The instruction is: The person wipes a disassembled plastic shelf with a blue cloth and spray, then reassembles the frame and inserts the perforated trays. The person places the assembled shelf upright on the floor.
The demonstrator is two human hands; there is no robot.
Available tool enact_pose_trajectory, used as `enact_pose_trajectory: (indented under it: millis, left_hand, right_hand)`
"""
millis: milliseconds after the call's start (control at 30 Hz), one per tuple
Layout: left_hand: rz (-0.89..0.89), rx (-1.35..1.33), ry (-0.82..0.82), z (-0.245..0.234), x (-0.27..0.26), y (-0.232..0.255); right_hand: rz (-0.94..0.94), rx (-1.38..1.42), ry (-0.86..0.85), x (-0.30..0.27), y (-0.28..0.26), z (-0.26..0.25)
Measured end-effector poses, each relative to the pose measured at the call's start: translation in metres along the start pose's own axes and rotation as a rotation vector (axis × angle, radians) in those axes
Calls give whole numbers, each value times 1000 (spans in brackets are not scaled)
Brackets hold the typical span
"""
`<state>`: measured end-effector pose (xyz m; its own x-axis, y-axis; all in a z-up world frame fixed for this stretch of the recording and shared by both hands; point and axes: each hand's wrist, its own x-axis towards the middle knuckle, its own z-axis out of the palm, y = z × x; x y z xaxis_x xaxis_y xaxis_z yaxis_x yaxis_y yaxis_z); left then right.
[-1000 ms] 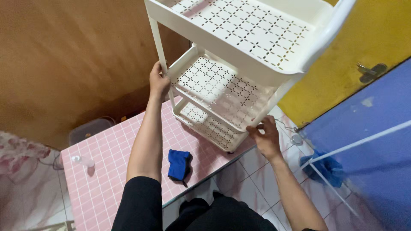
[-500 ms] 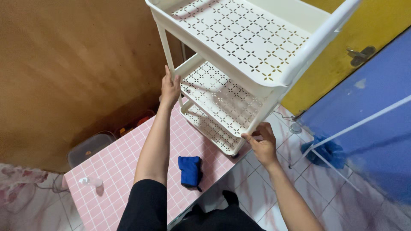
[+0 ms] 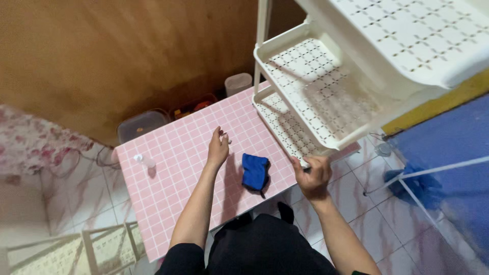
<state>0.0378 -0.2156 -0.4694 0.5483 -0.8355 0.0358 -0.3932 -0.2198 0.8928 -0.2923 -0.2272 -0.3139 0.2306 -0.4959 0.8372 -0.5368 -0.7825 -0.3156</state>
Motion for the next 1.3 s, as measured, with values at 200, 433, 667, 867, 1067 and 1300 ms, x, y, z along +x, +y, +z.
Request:
enact_pose_trajectory:
  millis: [200, 433, 667, 867, 1067, 1300]
  left_hand:
    - [-34, 144, 18, -47, -57, -26]
    - [4, 313, 96, -63, -82, -13]
    - [-58, 323, 126, -62, -93, -9]
    - [-164, 330, 113, -55, -109, -20]
    - [-256, 310, 101, -45, -127, -25]
    - [-266, 230, 148, -58, -134, 11]
  right_hand:
    - [176, 365, -418, 2, -36, 87]
    - [184, 494, -682, -28, -24, 203]
    - [203, 241, -1042, -67, 8, 302]
    - [163, 202, -1187, -85, 11, 327]
    - [77, 140, -1087, -88, 13, 329]
    - [290, 357, -958, -76, 2, 317]
